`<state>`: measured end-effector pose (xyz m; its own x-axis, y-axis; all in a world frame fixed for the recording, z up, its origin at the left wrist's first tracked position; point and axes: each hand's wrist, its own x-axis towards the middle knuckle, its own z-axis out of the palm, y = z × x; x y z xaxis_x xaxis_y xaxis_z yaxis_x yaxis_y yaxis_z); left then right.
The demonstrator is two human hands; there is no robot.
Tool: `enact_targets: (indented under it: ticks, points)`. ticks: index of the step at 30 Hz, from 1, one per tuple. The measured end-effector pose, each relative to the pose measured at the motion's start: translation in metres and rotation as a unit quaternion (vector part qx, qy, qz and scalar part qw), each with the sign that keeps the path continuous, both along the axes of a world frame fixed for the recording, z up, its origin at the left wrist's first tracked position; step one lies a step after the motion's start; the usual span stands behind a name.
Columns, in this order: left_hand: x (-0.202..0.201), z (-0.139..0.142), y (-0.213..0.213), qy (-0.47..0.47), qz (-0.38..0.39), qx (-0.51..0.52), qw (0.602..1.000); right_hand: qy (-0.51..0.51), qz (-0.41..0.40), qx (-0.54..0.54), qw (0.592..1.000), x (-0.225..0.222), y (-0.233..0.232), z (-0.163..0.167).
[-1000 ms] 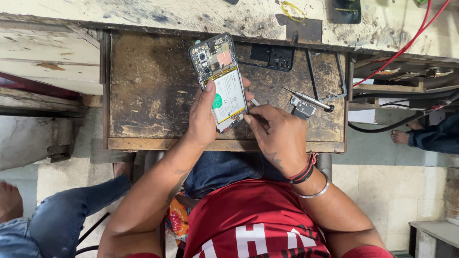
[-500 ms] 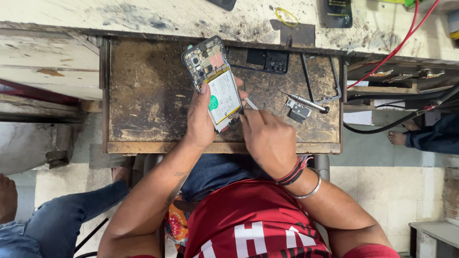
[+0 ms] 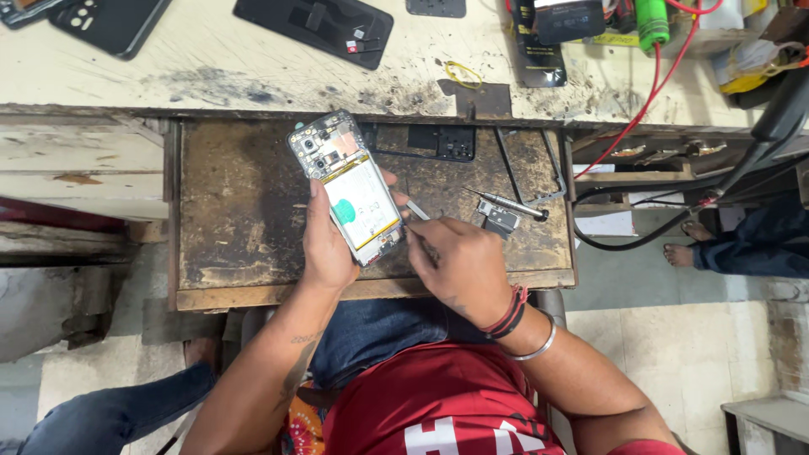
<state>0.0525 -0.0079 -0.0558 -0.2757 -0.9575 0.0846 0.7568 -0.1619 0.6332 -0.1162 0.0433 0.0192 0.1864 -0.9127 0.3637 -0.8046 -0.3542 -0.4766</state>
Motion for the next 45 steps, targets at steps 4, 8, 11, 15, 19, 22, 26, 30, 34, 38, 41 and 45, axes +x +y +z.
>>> enact_targets:
  ticks: [4, 8, 11, 15, 19, 22, 26, 30, 34, 38, 41, 45]
  points:
    - [0.005, 0.005, -0.001, 0.025, -0.022, 0.02, 0.999, -0.128, -0.048, 0.143, 0.98, -0.002, 0.002, 0.002]
    - [0.003, 0.009, 0.001, 0.031, -0.02, 0.03, 0.999, -0.165, -0.051, 0.198, 0.965, -0.001, 0.002, 0.008]
    - [-0.005, 0.01, 0.007, 0.008, 0.01, 0.012, 1.0, -0.129, 0.008, 0.124, 0.984, 0.0, 0.006, 0.014]
    - [-0.017, 0.012, 0.022, -0.013, 0.006, -0.005, 1.0, -0.069, 0.055, 0.07, 0.994, -0.001, 0.008, 0.02]
    - [-0.026, 0.015, 0.033, -0.041, -0.016, -0.003, 0.999, -0.092, 0.022, 0.147, 0.985, -0.005, 0.004, 0.022]
    - [-0.026, 0.016, 0.036, -0.067, -0.016, -0.03, 0.997, -0.131, 0.012, 0.187, 0.973, -0.01, 0.003, 0.02]
    - [-0.022, 0.014, 0.035, -0.114, -0.007, -0.064, 0.991, -0.214, 0.04, 0.216, 0.952, -0.022, 0.004, 0.016]
    - [-0.021, 0.012, 0.036, -0.11, -0.003, -0.053, 0.992, -0.235, 0.053, 0.267, 0.933, -0.03, 0.006, 0.013]
    - [-0.024, 0.01, 0.036, -0.108, 0.001, -0.037, 0.993, -0.256, 0.062, 0.263, 0.928, -0.031, 0.007, 0.007]
    - [-0.023, 0.011, 0.038, -0.114, 0.002, -0.03, 0.993, -0.306, 0.048, 0.306, 0.9, -0.037, 0.008, 0.0]
    - [-0.023, 0.014, 0.039, -0.108, 0.008, -0.026, 0.994, -0.328, 0.047, 0.319, 0.888, -0.041, 0.009, -0.005]
    - [-0.023, 0.017, 0.039, -0.083, 0.018, -0.013, 0.996, -0.358, 0.038, 0.337, 0.87, -0.044, 0.01, -0.011]
